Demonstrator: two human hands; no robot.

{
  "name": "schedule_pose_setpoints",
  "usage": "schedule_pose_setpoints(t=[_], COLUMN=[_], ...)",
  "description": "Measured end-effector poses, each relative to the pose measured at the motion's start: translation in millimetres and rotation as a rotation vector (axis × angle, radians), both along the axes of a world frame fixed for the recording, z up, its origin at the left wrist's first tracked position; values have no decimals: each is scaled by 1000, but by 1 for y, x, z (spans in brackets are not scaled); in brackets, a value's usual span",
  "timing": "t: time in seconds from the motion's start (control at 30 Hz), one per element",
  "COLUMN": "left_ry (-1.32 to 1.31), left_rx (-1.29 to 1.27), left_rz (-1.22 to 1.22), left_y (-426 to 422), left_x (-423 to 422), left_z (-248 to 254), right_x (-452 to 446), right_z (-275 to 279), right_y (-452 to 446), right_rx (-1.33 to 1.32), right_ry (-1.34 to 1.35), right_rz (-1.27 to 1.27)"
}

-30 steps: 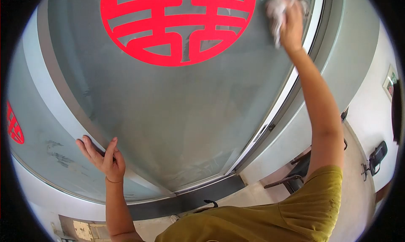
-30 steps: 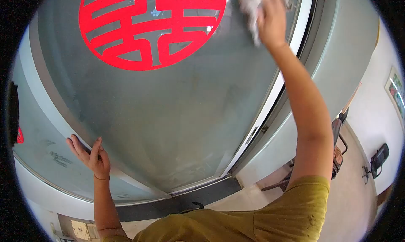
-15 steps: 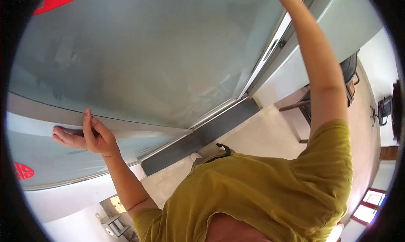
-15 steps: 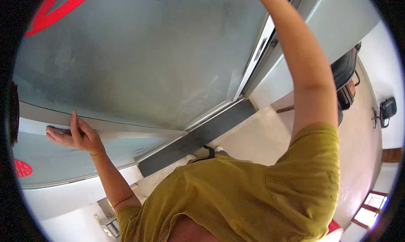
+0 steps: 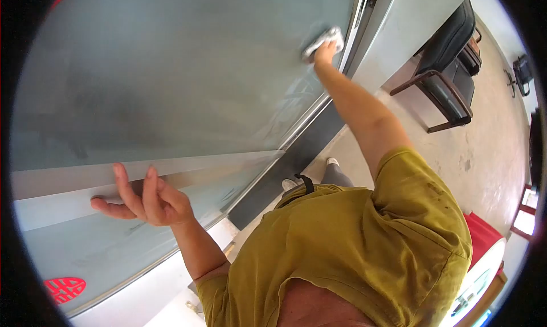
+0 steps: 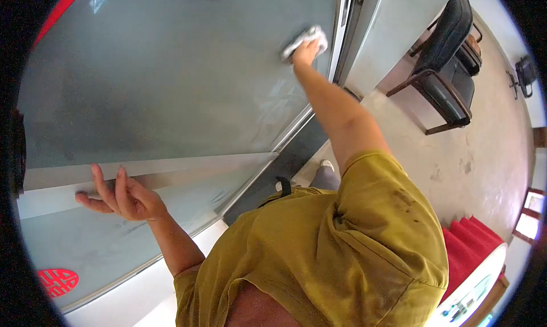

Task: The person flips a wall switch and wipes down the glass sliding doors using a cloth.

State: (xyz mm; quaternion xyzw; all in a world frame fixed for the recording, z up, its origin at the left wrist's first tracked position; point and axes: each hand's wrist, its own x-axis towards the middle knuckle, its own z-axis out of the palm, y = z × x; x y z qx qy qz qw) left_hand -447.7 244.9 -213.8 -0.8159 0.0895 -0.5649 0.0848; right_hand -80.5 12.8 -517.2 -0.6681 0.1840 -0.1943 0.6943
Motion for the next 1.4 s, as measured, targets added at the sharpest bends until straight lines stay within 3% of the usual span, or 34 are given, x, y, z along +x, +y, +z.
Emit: schedule_pose_setpoints(t=[0.13,0.17,0.2,0.23,0.27,0.37,0.4,0.43,0.53,0.6,0.67,0.73,0.77,0.8,0.87,0.9,0.93,0.97,1.0,1.03,1.1,1.13,1.2,1.3,1.37,1.4], left_ry=[49,51,50,55,64,109,132,137,228,417,532,635,702,765,845,909,915,946,977,977,987,988,991,990,996,1011], left_rx=[41,54,70,73,50,14,0,1,-50,-136,-201,-261,-445,-629,-738,-846,-846,-874,-904,-910,-881,-882,-900,-863,-840,-810], left_rz=[-142,-176,-214,-231,-245,-272,-273,-274,-224,-335,-370,-400,-422,-439,-393,-353,-345,-304,-263,-257,-256,-248,-200,-191,-171,-156], left_y=[8,9,10,11,12,15,17,16,7,6,15,21,23,24,28,29,30,30,29,28,25,24,21,19,18,17], left_x=[-5,-5,-6,-7,-8,-12,-14,-15,-27,-42,-62,-79,-87,-93,-101,-100,-99,-98,-97,-92,-81,-78,-72,-72,-71,-70], left_z=[0,-1,-2,-3,-5,-9,-10,-14,-26,-39,-61,-86,-97,-106,-121,-126,-132,-136,-138,-140,-141,-141,-139,-138,-134,-132], right_x=[-122,-136,-189,-206,-218,-260,-266,-260,-197,-133,-80,-64,-68,-63,-46,-35,-52,-38,-74,-109,-178,-206,-220,-215,-153,-102], right_z=[-46,-111,-58,-125,-125,-90,-68,-13,-37,-38,1,71,95,82,28,-25,-39,-121,-141,-148,-146,-118,-113,-184,-196,-215], right_y=[94,142,138,190,197,205,206,188,155,108,60,31,28,31,42,50,70,90,117,136,171,193,208,209,147,118], right_rx=[116,25,267,229,234,705,864,935,945,775,601,732,761,768,340,108,104,212,336,332,1137,1152,1159,1123,1323,1177], right_ry=[169,185,371,324,325,781,929,1036,783,542,362,235,138,149,91,122,233,294,372,376,845,1088,1340,1052,634,573], right_rz=[114,89,270,251,235,346,388,277,74,4,18,66,46,44,-139,-185,-270,-227,-221,-215,-167,-231,-297,88,222,26])
